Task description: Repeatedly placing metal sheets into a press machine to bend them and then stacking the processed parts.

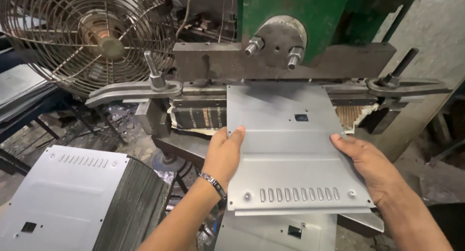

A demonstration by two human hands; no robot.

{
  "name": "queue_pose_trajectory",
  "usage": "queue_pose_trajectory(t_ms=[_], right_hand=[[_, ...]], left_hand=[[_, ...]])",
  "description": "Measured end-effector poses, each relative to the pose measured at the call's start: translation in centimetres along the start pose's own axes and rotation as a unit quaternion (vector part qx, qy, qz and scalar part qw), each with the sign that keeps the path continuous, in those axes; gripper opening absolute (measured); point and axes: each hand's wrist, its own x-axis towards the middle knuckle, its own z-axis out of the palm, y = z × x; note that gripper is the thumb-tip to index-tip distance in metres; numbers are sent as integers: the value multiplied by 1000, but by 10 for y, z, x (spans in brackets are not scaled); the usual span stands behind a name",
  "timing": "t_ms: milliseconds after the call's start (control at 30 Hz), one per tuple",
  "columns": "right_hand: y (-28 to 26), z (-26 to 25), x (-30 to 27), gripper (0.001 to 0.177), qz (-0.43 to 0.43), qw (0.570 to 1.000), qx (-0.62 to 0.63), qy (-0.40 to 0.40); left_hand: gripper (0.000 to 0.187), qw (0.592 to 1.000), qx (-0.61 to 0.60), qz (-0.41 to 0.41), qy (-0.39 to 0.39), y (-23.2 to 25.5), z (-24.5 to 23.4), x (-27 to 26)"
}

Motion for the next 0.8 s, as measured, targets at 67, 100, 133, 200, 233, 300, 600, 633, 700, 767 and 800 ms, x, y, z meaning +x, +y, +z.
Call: queue_pose_trajectory(t_ms=[67, 100, 133, 200, 233, 300, 600, 633, 700, 767, 800], right_hand=[[-2, 2, -2, 43, -6, 1000, -4, -9], [-5, 5, -4, 44, -6, 1000, -12, 4], [-6, 8, -8, 45, -4, 1000, -20, 17], [-7, 7, -8, 45, -5, 999, -29, 20], [-7, 5, -9, 45, -6, 999, -39, 24], [-3, 1, -5, 45, -9, 999, -37, 9], [-2, 1, -3, 43, -3, 999, -14, -30], [-1, 2, -4, 43, 3, 1000, -12, -24], [0, 2, -4, 42, 2, 1000, -11, -23], [1, 1, -4, 41, 0, 1000, -10, -22], [2, 2, -3, 41, -2, 1000, -14, -18]], left_hand=[[63, 1000, -10, -5, -6, 9, 0, -5], [63, 999, -29, -14, -23, 15, 0, -7], [64, 998, -46, -25, -42, 19, 0, -10], [67, 998, -39, -30, -34, 15, 0, -8], [71, 998, -33, -35, -27, 12, 2, -7], [74, 998, -28, -44, -18, 9, 1, -5], [70, 1000, -22, -19, -2, 5, 2, 0], [66, 1000, -22, -13, -6, 7, 1, -2], [61, 999, -30, -11, -14, 11, 1, -5], [57, 999, -38, -9, -23, 11, 2, -6], [54, 998, -48, -10, -26, 10, 2, -6]])
